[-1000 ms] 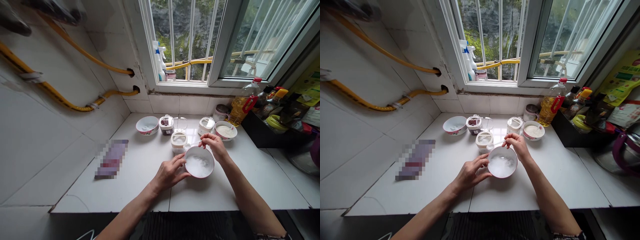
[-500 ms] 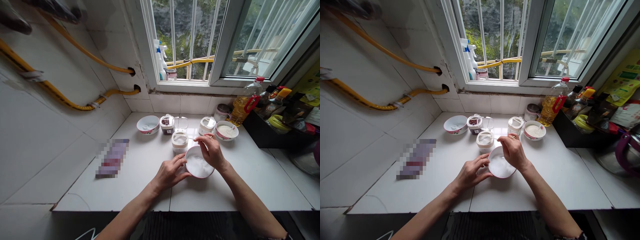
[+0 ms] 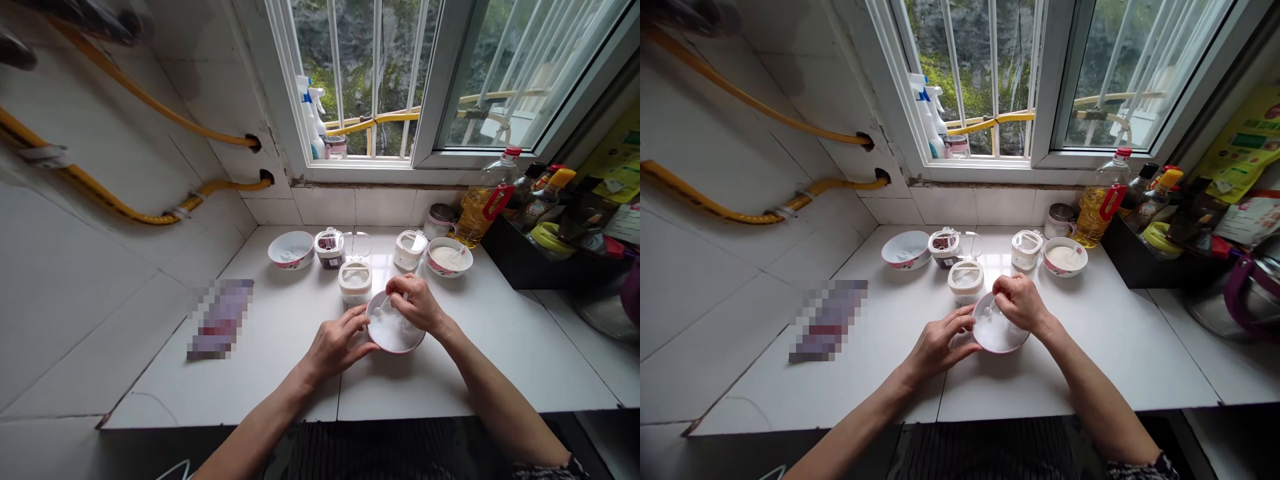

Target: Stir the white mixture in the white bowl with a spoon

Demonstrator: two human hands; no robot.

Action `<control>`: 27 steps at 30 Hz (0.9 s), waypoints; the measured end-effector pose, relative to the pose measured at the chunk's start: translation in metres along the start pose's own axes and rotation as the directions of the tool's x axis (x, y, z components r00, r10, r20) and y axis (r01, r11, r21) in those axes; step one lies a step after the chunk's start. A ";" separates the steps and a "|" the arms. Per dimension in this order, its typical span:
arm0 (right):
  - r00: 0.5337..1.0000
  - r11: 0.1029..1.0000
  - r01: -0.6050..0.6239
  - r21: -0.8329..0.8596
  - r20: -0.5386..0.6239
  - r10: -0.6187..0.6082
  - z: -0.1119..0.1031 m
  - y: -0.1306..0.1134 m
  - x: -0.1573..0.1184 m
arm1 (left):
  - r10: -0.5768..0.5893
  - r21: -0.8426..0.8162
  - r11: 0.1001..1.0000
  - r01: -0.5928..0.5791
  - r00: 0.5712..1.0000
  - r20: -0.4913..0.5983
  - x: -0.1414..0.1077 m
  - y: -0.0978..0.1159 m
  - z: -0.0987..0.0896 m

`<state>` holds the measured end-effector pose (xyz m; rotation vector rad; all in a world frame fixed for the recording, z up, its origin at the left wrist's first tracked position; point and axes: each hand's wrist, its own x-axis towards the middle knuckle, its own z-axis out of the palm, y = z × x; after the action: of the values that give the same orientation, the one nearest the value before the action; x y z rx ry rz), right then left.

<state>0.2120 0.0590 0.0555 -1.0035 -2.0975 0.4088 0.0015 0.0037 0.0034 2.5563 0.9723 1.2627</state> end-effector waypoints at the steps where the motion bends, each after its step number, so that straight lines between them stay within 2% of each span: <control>1: 1.000 1.000 -0.006 0.017 0.008 0.006 0.001 0.000 0.000 | 0.000 -0.001 1.000 0.000 1.000 0.001 0.000 0.000 0.000; 4: 0.998 0.996 -0.058 0.069 -0.007 0.058 -0.001 -0.001 0.000 | -0.002 0.000 1.000 0.002 1.000 -0.002 0.000 0.000 0.000; 10: 0.967 0.937 -0.246 0.249 -0.001 0.254 -0.009 -0.002 0.003 | -0.010 -0.007 1.000 0.010 1.000 0.000 0.000 0.000 0.000; 17: 0.945 0.886 -0.318 0.337 0.032 0.326 -0.008 -0.005 0.004 | -0.022 -0.008 1.000 0.022 1.000 0.010 -0.002 -0.001 0.001; 20: 0.923 0.822 -0.367 0.435 0.064 0.378 -0.008 -0.004 0.005 | -0.022 -0.006 1.000 0.022 1.000 0.014 -0.002 -0.001 0.001; 27: 0.831 0.585 -0.508 0.631 0.181 0.527 -0.011 0.006 0.011 | -0.021 -0.010 1.000 0.021 1.000 0.016 -0.001 -0.001 0.000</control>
<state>0.2188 0.0711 0.0644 -1.1359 -1.3811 1.3309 0.0010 0.0038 0.0024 2.5378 0.9849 1.2372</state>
